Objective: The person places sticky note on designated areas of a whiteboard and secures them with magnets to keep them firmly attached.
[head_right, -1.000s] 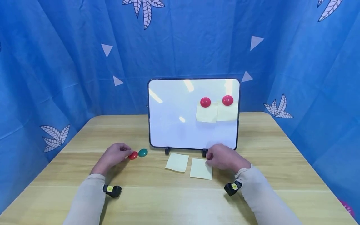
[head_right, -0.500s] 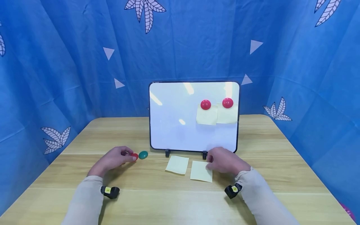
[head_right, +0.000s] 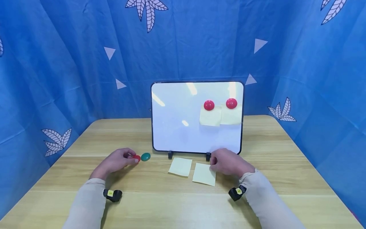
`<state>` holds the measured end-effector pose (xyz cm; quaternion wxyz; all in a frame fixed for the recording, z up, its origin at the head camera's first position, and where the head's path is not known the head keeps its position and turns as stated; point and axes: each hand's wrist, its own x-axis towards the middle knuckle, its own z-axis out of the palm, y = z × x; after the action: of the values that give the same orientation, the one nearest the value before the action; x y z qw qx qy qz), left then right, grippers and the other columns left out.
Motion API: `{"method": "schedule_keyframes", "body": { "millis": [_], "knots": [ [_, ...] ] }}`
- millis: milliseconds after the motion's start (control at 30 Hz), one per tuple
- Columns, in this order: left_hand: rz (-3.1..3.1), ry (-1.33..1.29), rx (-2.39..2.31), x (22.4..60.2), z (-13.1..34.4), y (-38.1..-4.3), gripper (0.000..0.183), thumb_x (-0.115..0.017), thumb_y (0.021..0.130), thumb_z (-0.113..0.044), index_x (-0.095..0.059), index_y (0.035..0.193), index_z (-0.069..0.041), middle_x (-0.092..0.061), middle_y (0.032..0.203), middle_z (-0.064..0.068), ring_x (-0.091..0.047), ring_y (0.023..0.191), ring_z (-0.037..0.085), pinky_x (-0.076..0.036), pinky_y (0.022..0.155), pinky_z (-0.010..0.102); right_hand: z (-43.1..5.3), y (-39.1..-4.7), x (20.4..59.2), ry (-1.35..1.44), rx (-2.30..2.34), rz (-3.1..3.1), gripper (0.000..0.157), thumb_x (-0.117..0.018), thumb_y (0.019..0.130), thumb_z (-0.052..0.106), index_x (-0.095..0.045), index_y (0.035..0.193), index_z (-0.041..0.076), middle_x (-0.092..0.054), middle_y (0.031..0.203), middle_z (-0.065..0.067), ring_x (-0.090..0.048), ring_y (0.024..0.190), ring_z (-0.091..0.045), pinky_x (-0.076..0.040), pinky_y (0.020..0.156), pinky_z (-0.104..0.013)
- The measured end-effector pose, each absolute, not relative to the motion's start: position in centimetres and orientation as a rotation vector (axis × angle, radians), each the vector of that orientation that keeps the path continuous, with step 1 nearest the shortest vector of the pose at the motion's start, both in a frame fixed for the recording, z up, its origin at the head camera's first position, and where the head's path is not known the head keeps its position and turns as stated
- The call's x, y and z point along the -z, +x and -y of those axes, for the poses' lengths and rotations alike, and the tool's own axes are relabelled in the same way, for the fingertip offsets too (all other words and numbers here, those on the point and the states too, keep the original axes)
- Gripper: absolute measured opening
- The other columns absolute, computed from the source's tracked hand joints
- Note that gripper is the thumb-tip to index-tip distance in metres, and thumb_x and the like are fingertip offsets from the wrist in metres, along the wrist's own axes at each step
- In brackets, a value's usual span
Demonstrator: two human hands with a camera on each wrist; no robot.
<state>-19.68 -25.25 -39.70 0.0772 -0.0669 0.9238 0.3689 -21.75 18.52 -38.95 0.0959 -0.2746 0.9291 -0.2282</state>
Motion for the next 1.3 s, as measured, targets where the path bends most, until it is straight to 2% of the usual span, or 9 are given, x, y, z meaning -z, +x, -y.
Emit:
{"method": "schedule_keyframes", "body": {
  "millis": [300,767,1000,1300],
  "knots": [
    [-2.782,-0.190,-1.091,39.84,25.12,-19.85,0.042,-0.079,0.087,-0.033,-0.066,0.122,-0.014,-0.061,0.109,0.009,-0.052,0.097,0.029,-0.044,0.076,0.038,-18.07,-21.62,38.91,-0.733,0.615,-2.782,0.015,-0.082,0.084,0.024,-0.067,0.083,0.020,-0.058,0.077,0.006,-0.052,0.073,-0.016,-0.045,0.067,-0.034],
    [-2.798,-0.184,-1.077,39.81,24.99,-19.76,0.035,-0.078,0.089,-0.027,-0.066,0.120,-0.016,-0.060,0.109,0.009,-0.052,0.097,0.030,-0.043,0.077,0.039,-18.11,-21.61,39.13,-0.810,0.680,-2.785,0.019,-0.077,0.087,0.012,-0.061,0.079,0.017,-0.054,0.073,0.004,-0.050,0.070,-0.015,-0.043,0.064,-0.033],
    [-2.794,-0.188,-1.098,39.82,24.91,-19.74,0.034,-0.079,0.088,-0.025,-0.066,0.118,-0.017,-0.059,0.108,0.010,-0.052,0.099,0.031,-0.043,0.078,0.040,-18.42,-21.84,39.30,-0.793,0.767,-2.784,0.017,-0.074,0.090,0.012,-0.061,0.081,0.018,-0.054,0.074,0.003,-0.050,0.068,-0.015,-0.043,0.061,-0.030],
    [-2.791,-0.185,-1.117,39.81,24.85,-19.77,0.032,-0.078,0.089,-0.022,-0.066,0.118,-0.017,-0.058,0.106,0.010,-0.051,0.098,0.031,-0.042,0.078,0.040,-18.48,-21.89,39.31,-0.831,0.793,-2.800,0.013,-0.071,0.090,0.007,-0.062,0.084,0.014,-0.054,0.076,0.003,-0.051,0.072,-0.015,-0.044,0.063,-0.030]
  ]
}}
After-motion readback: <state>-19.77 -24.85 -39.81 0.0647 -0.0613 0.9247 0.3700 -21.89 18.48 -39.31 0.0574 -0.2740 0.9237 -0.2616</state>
